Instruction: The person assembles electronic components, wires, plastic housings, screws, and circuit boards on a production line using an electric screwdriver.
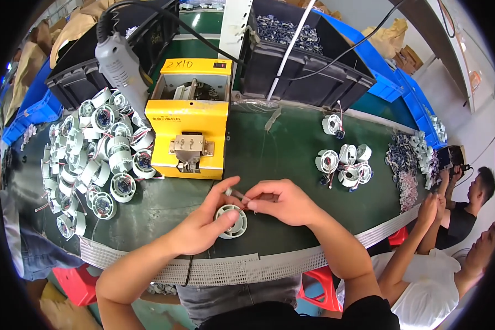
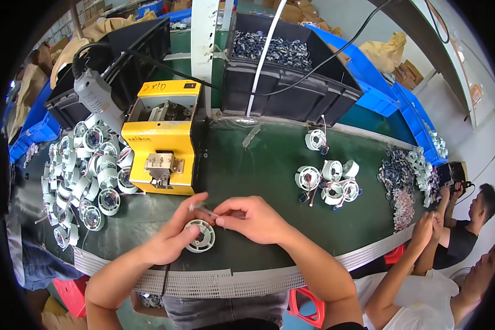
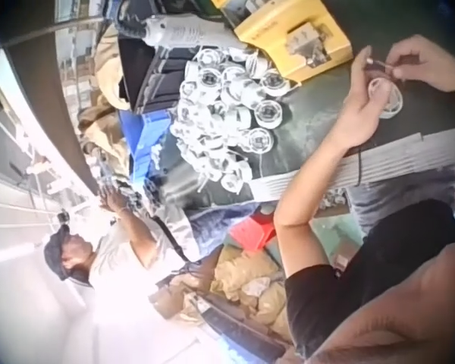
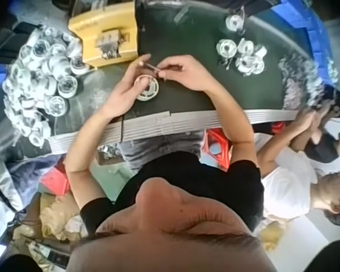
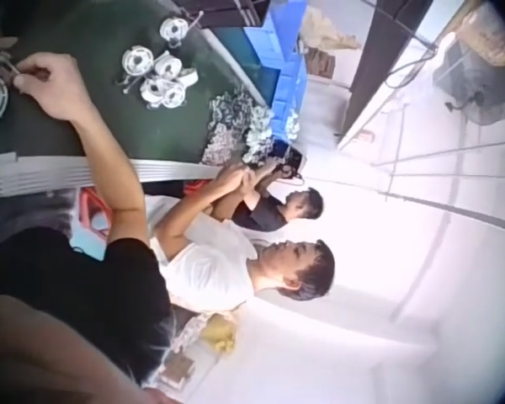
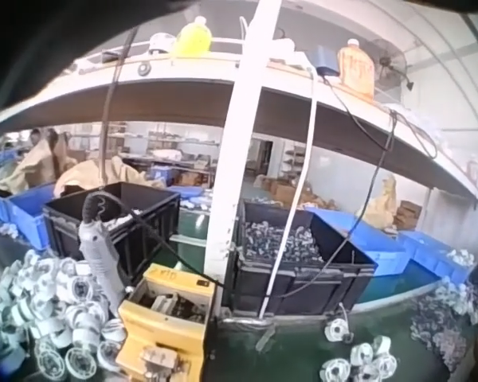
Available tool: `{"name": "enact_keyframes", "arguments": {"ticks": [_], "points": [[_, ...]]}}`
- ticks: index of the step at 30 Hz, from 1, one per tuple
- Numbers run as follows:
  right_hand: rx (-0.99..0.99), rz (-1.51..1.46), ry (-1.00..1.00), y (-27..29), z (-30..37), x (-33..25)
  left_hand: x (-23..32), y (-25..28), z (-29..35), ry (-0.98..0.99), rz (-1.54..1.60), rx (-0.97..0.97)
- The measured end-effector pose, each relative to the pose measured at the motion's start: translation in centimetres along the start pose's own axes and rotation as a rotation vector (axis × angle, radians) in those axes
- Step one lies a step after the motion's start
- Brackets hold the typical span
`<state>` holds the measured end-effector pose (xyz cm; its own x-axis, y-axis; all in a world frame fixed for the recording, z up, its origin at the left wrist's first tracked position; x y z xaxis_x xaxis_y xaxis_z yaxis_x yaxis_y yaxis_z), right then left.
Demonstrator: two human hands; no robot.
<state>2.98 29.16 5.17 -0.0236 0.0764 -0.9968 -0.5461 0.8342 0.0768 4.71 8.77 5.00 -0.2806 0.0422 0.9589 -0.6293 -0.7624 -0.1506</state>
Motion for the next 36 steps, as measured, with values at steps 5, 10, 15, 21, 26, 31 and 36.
{"name": "enact_keyframes", "arguments": {"ticks": [5,10,15,21,26,31,36], "points": [[0.028,-0.160,0.179,0.3,0.6,-0.1,0.7,0.4,0.5,0.007,0.084,-0.083],[-0.033,0.101,0.377,-1.8,0.6,-2.0,-0.4,0.3,-0.1,0.149,0.513,-0.023],[0.033,0.535,0.637,-3.0,0.8,-2.5,-0.5,0.4,-0.3,0.253,0.561,-0.005],[0.113,0.927,0.705,-5.0,1.3,-3.1,-0.7,0.0,-0.4,0.237,0.357,0.118],[0.328,0.756,0.576,-4.3,1.4,-3.8,-0.6,-0.2,-0.2,0.157,0.595,0.152],[0.358,0.936,0.873,-3.2,1.5,-3.9,-0.7,-0.1,-0.1,0.062,0.660,0.257],[0.218,0.027,0.128,-3.3,1.7,-3.4,-0.9,-0.4,0.2,-0.102,0.620,0.293]]}}
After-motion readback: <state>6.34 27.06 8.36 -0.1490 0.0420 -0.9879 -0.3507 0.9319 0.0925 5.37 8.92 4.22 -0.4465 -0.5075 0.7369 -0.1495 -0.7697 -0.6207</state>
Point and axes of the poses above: each hand's wrist, its own z-axis away from the middle knuckle, its own y-axis out of the back of the hand, x = y × z, the point moved 2 cm from there along -z, towards the middle knuckle, and after that the axes turned 13 degrees about y, right-handed, at the moved point
